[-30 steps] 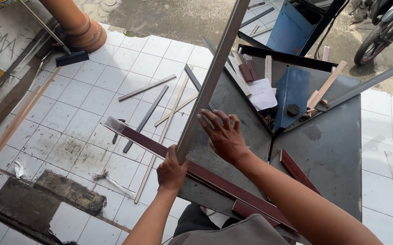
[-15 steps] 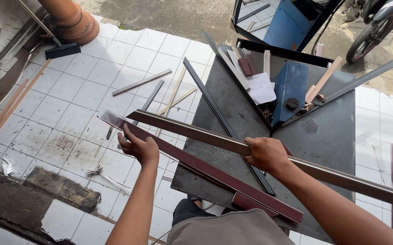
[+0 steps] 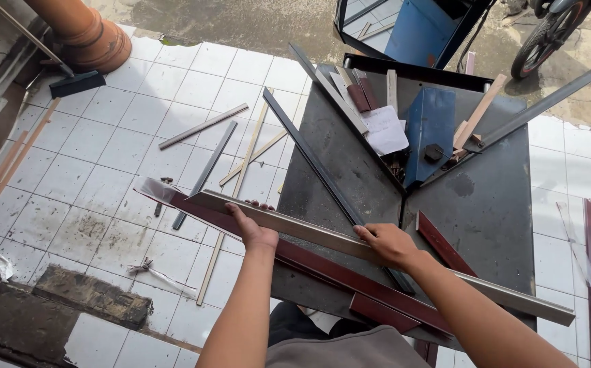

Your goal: Unwrapping and cutting frame moldings to size using a manual miter cutter.

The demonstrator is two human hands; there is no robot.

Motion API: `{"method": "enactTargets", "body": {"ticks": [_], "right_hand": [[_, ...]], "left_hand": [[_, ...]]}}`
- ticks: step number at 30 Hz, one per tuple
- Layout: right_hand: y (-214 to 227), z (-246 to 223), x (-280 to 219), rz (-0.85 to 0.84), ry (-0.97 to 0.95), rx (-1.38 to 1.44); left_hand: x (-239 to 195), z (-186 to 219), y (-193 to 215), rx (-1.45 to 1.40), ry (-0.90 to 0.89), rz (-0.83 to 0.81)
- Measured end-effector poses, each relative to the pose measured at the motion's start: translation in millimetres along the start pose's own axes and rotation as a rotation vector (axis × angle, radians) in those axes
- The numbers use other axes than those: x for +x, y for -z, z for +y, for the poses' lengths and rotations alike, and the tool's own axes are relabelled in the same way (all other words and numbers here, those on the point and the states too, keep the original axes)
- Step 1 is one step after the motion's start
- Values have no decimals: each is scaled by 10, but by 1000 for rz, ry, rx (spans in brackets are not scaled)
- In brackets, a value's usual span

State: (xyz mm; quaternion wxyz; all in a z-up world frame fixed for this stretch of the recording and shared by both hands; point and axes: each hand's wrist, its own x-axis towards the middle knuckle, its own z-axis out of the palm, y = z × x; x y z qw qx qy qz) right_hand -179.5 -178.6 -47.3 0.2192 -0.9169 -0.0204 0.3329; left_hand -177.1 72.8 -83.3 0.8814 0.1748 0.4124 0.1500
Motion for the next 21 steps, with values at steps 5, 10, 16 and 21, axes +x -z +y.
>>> {"method": "enactTargets", "body": {"ticks": [5,10,16,21], "right_hand": [[54,-185,258,145,-5,-208],[-202,66,792,119,-20,-283],[-47,-230,670,378,52,-174],[443,-738,208,379,67,24]], "left_hand": [[71,65,120,13,19,11],[180,102,204,82,38,-51],[187,110,221,29,72,-123],[94,135,175,32,63,-132]]}}
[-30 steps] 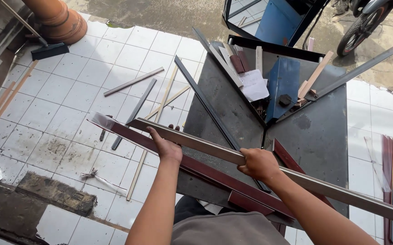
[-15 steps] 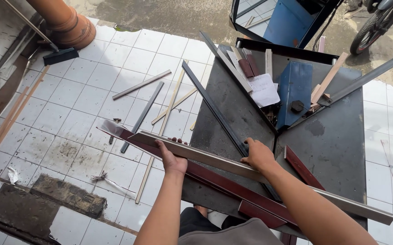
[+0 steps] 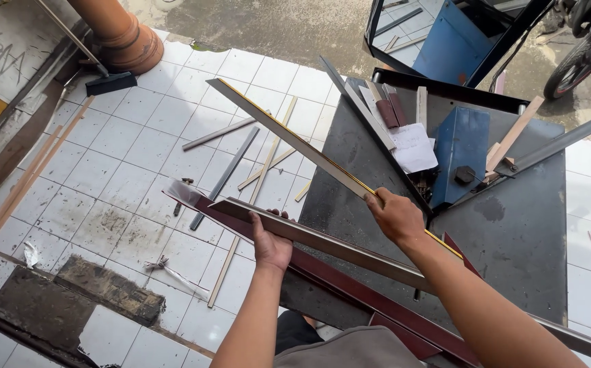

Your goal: Unwrapping and cutting frame moldings to size using a manual miter cutter.

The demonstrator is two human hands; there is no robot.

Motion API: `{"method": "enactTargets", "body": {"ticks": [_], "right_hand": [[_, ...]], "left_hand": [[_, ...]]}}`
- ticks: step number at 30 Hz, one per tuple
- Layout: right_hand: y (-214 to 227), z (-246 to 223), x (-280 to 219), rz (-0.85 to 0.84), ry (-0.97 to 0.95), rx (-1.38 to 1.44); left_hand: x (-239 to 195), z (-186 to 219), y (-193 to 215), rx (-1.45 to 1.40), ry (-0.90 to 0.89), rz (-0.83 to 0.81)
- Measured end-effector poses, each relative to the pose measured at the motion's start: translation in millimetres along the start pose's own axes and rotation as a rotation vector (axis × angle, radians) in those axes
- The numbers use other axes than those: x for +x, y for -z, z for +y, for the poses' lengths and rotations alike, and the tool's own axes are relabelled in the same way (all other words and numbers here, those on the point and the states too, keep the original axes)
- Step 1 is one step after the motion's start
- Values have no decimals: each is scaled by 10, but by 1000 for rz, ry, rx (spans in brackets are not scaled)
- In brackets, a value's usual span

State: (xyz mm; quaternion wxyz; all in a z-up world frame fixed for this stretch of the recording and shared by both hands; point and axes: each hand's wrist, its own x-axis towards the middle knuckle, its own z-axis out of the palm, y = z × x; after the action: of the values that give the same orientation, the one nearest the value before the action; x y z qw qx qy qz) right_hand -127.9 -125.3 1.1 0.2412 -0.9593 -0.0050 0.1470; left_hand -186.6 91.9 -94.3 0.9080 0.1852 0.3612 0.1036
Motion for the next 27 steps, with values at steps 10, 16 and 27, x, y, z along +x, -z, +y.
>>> {"method": "enactTargets", "body": {"ticks": [10,16,27], "right_hand": [[-7,349,-4,-16,108,397],[271,-195,6,434,403,1279],[-687,-241,-119,121,-401,1807]], "left_hand": [[114,-78,69,-44,52,-34],[80,-197,-14,-51,63,-44],[2,-343,-290,7,-25,-85]]}}
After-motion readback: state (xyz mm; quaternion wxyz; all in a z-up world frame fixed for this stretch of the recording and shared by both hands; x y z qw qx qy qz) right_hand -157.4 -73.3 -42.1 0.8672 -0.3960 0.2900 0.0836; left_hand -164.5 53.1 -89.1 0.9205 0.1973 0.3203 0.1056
